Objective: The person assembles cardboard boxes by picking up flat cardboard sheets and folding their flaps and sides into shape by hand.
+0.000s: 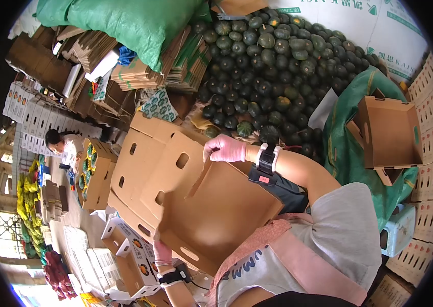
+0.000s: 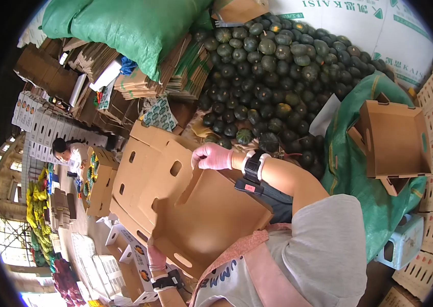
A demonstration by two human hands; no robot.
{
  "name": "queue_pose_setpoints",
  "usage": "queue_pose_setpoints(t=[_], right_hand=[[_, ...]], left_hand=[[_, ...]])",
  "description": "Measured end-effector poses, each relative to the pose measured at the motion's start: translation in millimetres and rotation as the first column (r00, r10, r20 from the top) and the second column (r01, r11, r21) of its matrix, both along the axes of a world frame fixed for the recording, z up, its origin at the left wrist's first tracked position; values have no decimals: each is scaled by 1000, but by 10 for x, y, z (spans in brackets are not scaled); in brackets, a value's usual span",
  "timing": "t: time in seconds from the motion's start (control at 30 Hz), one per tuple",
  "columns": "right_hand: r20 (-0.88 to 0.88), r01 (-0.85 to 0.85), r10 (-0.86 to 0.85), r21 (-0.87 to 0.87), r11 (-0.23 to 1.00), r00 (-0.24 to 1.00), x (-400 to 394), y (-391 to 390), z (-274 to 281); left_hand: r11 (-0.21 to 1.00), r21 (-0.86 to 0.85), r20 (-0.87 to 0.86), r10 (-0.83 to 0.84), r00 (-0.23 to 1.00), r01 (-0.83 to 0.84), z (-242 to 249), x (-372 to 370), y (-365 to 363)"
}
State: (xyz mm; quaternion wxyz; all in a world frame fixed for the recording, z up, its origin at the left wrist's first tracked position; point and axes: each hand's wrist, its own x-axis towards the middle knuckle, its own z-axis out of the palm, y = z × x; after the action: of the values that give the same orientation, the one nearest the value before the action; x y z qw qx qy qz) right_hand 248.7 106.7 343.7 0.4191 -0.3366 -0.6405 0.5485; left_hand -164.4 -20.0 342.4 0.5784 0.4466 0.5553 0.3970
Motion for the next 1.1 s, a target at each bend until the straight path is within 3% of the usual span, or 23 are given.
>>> queue_pose_setpoints(t=[0.03, 0.13, 0.2, 0.23, 0.27, 0.37, 0.4, 0.43, 0.47, 0.5, 0.53, 0.63, 0.67, 0.73, 0.77, 0.83, 0.87, 0.97, 1.1], right_hand=[[-20, 14, -15, -36, 999, 1000, -14, -20, -12], [-96, 0, -12, -118, 993, 995, -111, -39, 8], [-139, -68, 55, -91, 993, 989, -91, 26, -28], [-167, -5, -12, -99, 995, 986, -106, 25, -26], [-192, 61, -81, -108, 992, 978, -115, 23, -20], [50, 70, -78, 146, 987, 996, -58, 26, -49], [131, 53, -85, 230, 972, 988, -42, 46, -61], [102, -3, -16, 182, 983, 995, 18, 83, 12], [-40, 17, -22, -117, 993, 999, 89, -14, 73], [89, -94, 83, 120, 988, 993, 183, 51, -21], [242, -231, 155, 328, 916, 958, 252, 100, -15], [690, -300, 46, 252, 920, 722, 117, -4, 332], [696, -308, -23, 346, 886, 717, 14, -20, 389], [686, -328, -158, 521, 788, 710, -246, -64, 484], [810, -440, -151, 453, 775, 567, -360, -57, 547], [960, -611, -154, 268, 745, 233, -566, -50, 639], [950, -598, -197, 306, 741, 242, -609, -9, 557], [920, -595, -297, 392, 702, 255, -672, 173, 226], [877, -614, -362, 481, 627, 317, -654, 158, 89]], left_hand=[[994, -28, 64, 104, 992, -103, -49, -22, -1], [984, -44, 186, 180, 966, -175, 132, 139, -34], [961, 150, 229, 195, 954, -233, 140, 108, -44], [935, 246, 250, 194, 949, -256, 165, 104, -31], [892, 332, 150, 270, 951, -306, 180, 128, -21], [704, 592, -32, 507, 861, -392, 298, 583, -23], [728, 643, -213, 470, 857, -239, 278, 543, -74], [744, 664, -389, 429, 815, -75, 252, 448, -166], [753, 652, -553, 389, 737, 92, 236, 378, -220], [799, 547, -576, 142, 805, 250, 421, 407, -316], [785, 465, -733, 81, 676, 410, 487, 404, -357], [781, 290, -775, -147, 615, 552, 659, 294, -270], [757, 268, -788, -183, 588, 596, 732, 273, -165], [844, 41, -951, -131, 279, 535, 849, 481, 28], [857, -89, -943, -237, 235, 508, 848, 585, 165], [819, -211, -955, -288, 65, 534, 814, 844, 358], [795, -271, -951, -307, -25, 543, 787, 915, 441], [840, -279, -957, -285, -61, 465, 481, 850, 671], [851, -302, -953, -263, -148, 430, 507, 932, 738]])
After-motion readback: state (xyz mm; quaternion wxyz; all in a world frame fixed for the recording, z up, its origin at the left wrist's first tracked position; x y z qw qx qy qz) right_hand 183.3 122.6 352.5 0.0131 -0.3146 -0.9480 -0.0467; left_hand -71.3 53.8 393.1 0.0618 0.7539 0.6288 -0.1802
